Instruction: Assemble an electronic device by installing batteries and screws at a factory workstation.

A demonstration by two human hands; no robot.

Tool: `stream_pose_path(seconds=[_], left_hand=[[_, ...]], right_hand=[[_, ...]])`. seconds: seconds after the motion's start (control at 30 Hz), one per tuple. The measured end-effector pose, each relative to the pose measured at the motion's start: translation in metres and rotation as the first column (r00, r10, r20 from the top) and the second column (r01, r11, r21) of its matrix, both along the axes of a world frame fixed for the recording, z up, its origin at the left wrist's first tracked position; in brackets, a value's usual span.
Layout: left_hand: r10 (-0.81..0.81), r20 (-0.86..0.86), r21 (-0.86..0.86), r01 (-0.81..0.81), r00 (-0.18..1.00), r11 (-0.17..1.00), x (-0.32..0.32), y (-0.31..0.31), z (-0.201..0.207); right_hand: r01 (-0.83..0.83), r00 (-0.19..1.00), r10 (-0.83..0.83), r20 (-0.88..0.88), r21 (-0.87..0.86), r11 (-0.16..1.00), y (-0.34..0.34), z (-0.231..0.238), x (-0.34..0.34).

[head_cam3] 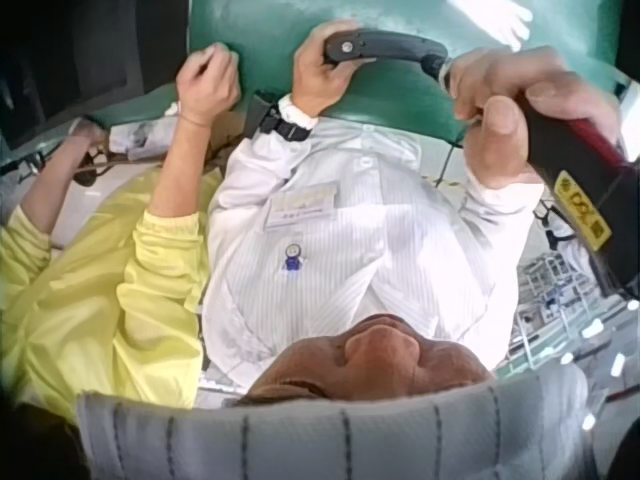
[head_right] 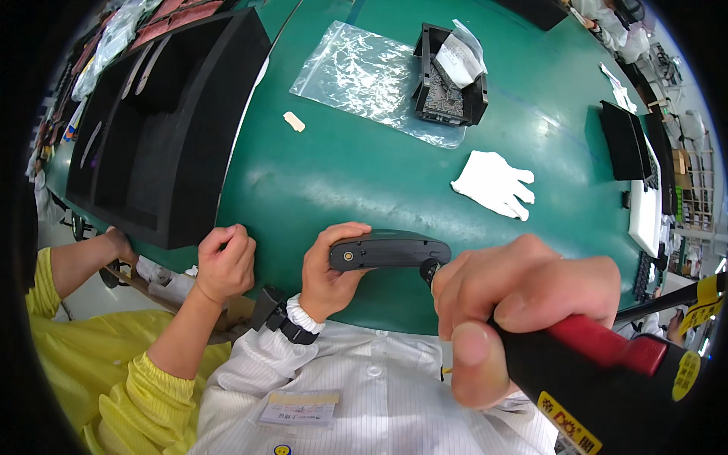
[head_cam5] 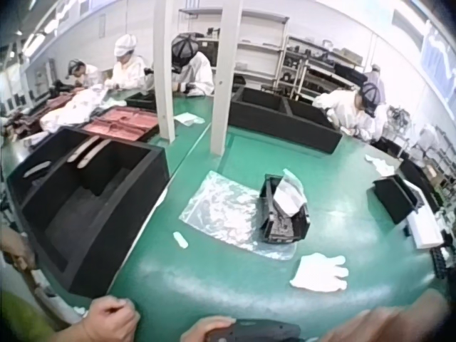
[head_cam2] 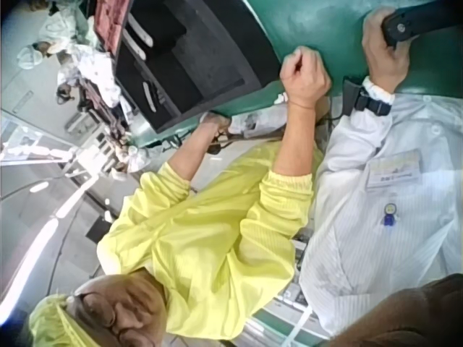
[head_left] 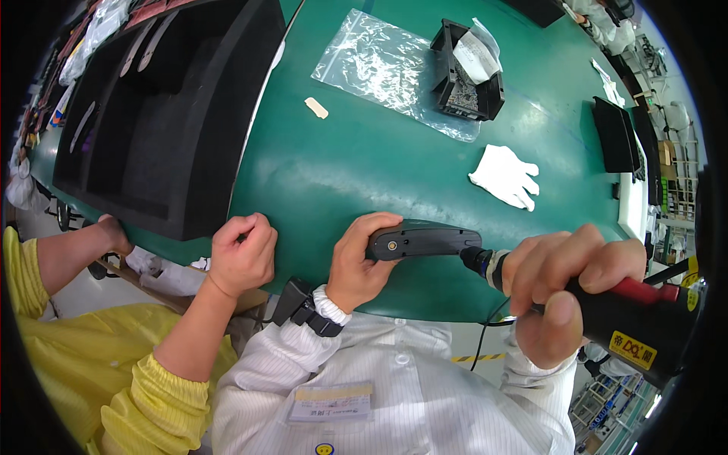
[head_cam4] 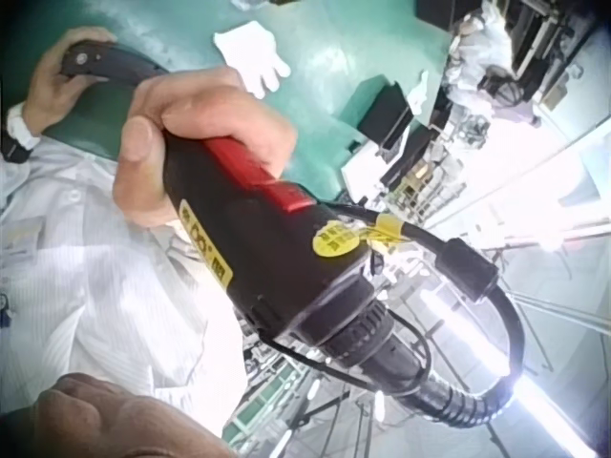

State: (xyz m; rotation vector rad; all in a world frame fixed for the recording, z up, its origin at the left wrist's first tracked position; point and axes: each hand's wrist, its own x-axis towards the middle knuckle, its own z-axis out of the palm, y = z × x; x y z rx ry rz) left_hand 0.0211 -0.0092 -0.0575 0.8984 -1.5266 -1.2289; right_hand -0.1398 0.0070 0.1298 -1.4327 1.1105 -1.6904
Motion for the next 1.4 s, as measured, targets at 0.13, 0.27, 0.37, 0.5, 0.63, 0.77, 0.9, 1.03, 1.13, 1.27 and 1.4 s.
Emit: stream_pose_path(seconds=[0.13,0.27,0.37,0.5,0.63,0.77,0.9,1.03,1.13,1.27,1.4], left_hand=[[-0.024,-0.001,-0.018,0.024,1.000,1.000,0.000,0.000,0.001],[-0.021,0.006,-0.009,0.021,1.000,1.000,-0.001,0.000,-0.002],[-0.023,-0.001,-0.015,0.023,1.000,1.000,0.000,0.000,-0.001],[-0.019,-0.004,-0.008,0.019,1.000,1.000,0.000,0.000,-0.001],[-0.016,0.025,0.023,0.015,1.000,1.000,-0.001,0.000,0.003],[0.002,0.050,0.008,-0.002,0.999,1.000,-0.001,0.002,0.000],[-0.024,0.006,0.039,0.023,1.000,0.999,-0.001,0.002,0.001],[-0.022,-0.002,0.058,0.022,1.000,0.998,0.000,0.001,0.000],[-0.012,-0.015,0.041,0.012,1.000,0.999,-0.001,0.002,-0.001],[-0.017,0.010,0.024,0.017,1.000,1.000,-0.003,0.003,-0.001],[0.004,-0.004,0.073,-0.004,1.000,0.997,-0.003,0.002,0.002]], right_hand=[[-0.037,0.999,0.037,-0.038,-0.012,0.999,0.000,0.002,0.001],[-0.008,1.000,0.008,-0.009,-0.015,1.000,-0.002,-0.003,0.002],[-0.018,1.000,0.018,-0.014,-0.011,1.000,-0.002,-0.002,0.002],[-0.080,0.997,0.080,0.009,-0.057,0.995,-0.001,-0.003,-0.005],[-0.163,0.986,0.164,0.022,-0.041,0.986,0.002,-0.006,-0.013],[-0.048,0.998,0.049,0.029,-0.037,0.998,0.005,0.005,-0.012],[-0.007,0.998,0.021,0.059,-0.238,0.971,-0.003,0.033,-0.034],[-0.011,0.998,0.029,0.063,-0.267,0.964,-0.014,0.042,-0.031],[-0.054,0.996,0.070,0.053,-0.257,0.965,-0.021,0.034,-0.018],[-0.027,0.998,0.035,0.061,-0.131,0.991,-0.022,0.025,0.008],[-0.126,0.992,0.125,-0.017,-0.116,0.985,-0.026,0.010,0.015]])
